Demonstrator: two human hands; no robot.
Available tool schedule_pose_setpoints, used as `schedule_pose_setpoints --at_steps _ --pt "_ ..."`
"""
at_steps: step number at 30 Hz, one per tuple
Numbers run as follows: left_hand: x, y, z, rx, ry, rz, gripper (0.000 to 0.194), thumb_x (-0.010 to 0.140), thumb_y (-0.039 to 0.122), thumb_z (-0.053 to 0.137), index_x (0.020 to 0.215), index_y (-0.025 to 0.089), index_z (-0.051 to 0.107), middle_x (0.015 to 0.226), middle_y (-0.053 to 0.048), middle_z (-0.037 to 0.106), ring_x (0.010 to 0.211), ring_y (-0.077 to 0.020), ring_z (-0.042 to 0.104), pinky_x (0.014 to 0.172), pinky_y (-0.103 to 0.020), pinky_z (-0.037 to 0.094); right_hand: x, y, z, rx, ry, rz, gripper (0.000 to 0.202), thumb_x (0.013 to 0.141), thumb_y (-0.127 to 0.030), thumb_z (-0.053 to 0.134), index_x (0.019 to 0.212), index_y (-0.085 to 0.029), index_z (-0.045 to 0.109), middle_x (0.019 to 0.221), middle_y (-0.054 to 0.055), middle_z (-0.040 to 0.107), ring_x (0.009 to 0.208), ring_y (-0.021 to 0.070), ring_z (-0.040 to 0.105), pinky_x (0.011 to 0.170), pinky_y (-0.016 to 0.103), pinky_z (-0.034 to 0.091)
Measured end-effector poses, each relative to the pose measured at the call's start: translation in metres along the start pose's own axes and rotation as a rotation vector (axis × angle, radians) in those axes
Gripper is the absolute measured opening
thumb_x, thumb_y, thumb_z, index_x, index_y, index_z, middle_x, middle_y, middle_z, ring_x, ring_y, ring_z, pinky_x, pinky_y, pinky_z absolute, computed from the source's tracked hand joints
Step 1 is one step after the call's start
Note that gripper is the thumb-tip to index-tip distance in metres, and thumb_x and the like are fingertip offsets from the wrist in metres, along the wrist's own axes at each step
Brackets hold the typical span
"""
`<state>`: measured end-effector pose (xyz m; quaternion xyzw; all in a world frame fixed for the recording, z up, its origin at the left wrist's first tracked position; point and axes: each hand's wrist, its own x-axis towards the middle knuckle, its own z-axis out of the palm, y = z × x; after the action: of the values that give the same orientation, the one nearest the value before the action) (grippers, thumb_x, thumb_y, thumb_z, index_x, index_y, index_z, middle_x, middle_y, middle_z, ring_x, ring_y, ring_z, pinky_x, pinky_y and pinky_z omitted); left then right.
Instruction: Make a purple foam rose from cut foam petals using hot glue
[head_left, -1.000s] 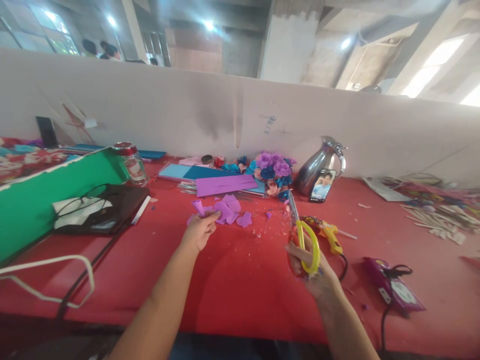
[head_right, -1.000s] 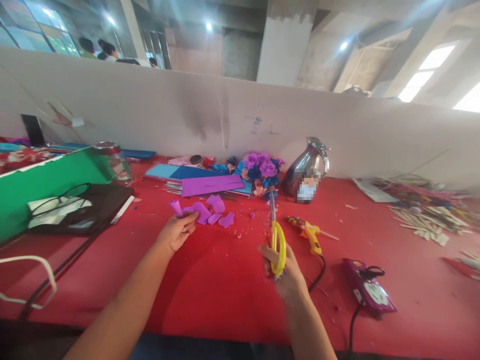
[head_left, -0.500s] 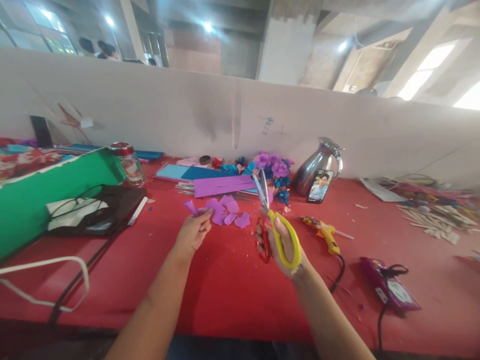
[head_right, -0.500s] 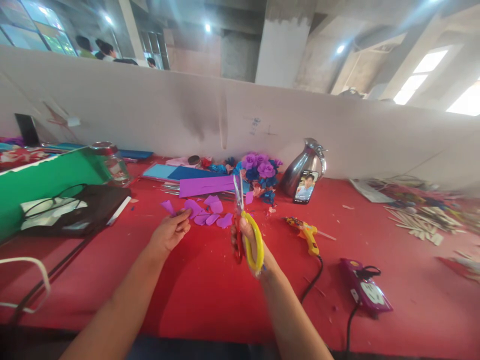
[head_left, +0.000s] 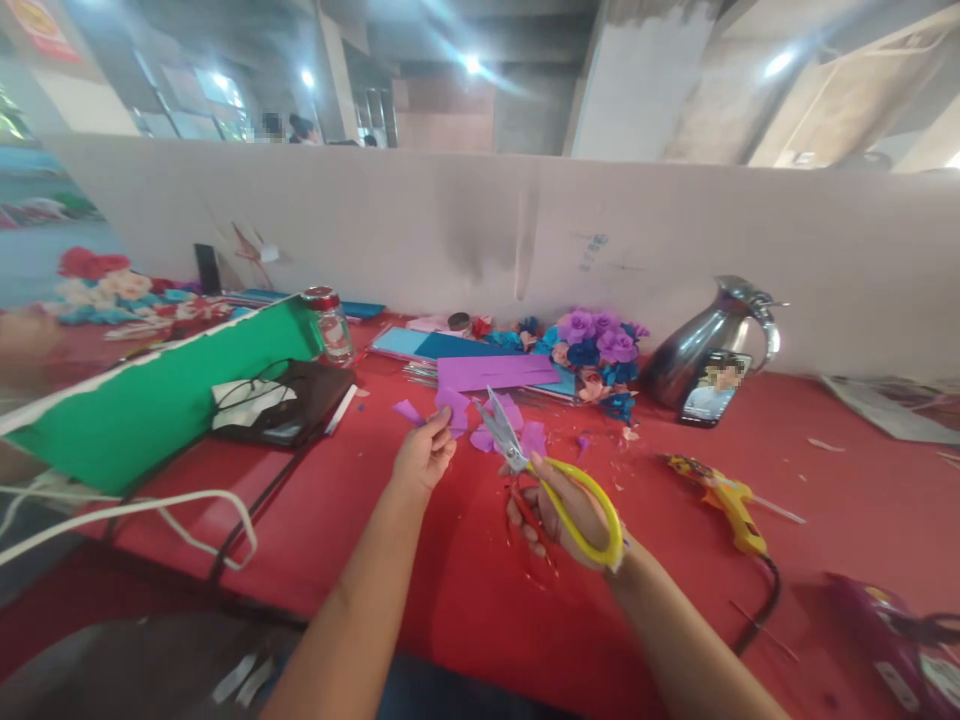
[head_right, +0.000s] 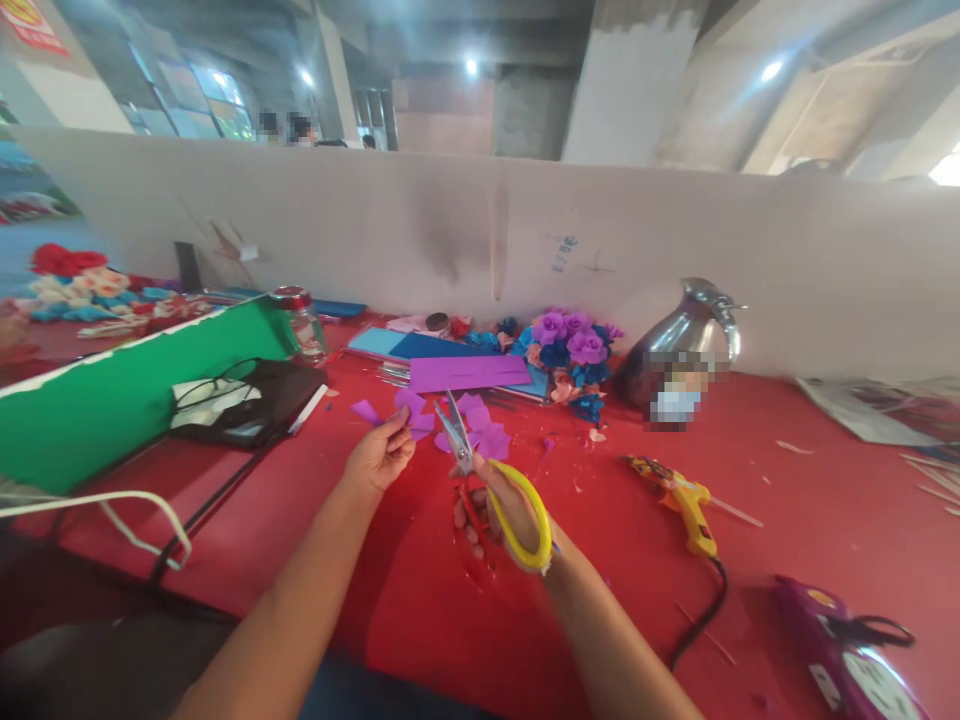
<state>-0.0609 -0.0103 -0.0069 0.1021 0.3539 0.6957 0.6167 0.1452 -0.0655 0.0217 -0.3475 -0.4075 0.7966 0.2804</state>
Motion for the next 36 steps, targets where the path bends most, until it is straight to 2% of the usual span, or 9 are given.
schedule_pose_setpoints --at_steps 5,10,18,25,30,36 --pt "-0.001 0.003 0.000 -0.050 0.067 -0.031 0.025 0.070 0.004 0.070 0.060 0.012 0.049 0.053 0.004 0.055 0.030 0.0042 0.025 0.032 -0.011 0.019 0.001 0.006 0.003 -0.010 0.014 -0.051 0.056 0.076 -0.065 0.055 0.108 -0.019 0.050 0.060 0.000 0.058 0.042 0.0109 0.047 0.036 0.020 0.037" --pt "-0.002 0.007 0.002 -0.102 0.116 -0.062 0.024 0.082 0.005 0.058 0.061 0.012 0.049 0.053 0.002 0.056 0.030 0.0034 0.026 0.031 -0.011 0.020 0.000 0.007 0.000 -0.009 -0.031 -0.044 0.052 0.081 -0.062 0.051 0.110 -0.018 0.050 0.061 0.000 0.058 0.043 0.0103 0.047 0.037 0.019 0.039" --pt "-0.002 0.007 0.003 -0.115 0.142 -0.052 0.023 0.086 0.006 0.055 0.064 0.012 0.051 0.052 0.002 0.054 0.030 0.0032 0.026 0.032 -0.011 0.019 0.000 0.013 0.004 -0.036 -0.097 -0.050 0.055 0.081 -0.065 0.050 0.111 -0.018 0.051 0.061 -0.001 0.057 0.042 0.0096 0.048 0.037 0.020 0.041" --pt "-0.003 0.005 0.004 -0.090 0.125 -0.070 0.021 0.084 0.006 0.057 0.064 0.011 0.052 0.052 0.002 0.055 0.031 0.0032 0.025 0.033 -0.011 0.020 0.003 0.018 0.001 -0.032 -0.113 -0.061 0.055 0.084 -0.065 0.046 0.113 -0.018 0.051 0.062 -0.001 0.058 0.042 0.0097 0.049 0.037 0.019 0.041" --pt "-0.002 0.003 0.003 -0.090 0.109 -0.077 0.023 0.081 0.005 0.060 0.062 0.012 0.050 0.051 0.004 0.051 0.031 0.0032 0.024 0.033 -0.011 0.020 0.004 0.018 0.000 -0.010 -0.121 -0.043 0.058 0.081 -0.066 0.050 0.113 -0.018 0.050 0.061 -0.001 0.058 0.042 0.0097 0.048 0.037 0.020 0.041" --pt "-0.003 0.001 0.001 -0.063 0.022 -0.093 0.024 0.079 0.003 0.061 0.060 0.012 0.049 0.049 0.006 0.047 0.031 0.0031 0.024 0.033 -0.012 0.020 0.003 0.014 0.002 0.012 -0.132 -0.042 0.055 0.081 -0.065 0.051 0.109 -0.018 0.051 0.061 -0.001 0.058 0.042 0.0098 0.047 0.037 0.019 0.040"
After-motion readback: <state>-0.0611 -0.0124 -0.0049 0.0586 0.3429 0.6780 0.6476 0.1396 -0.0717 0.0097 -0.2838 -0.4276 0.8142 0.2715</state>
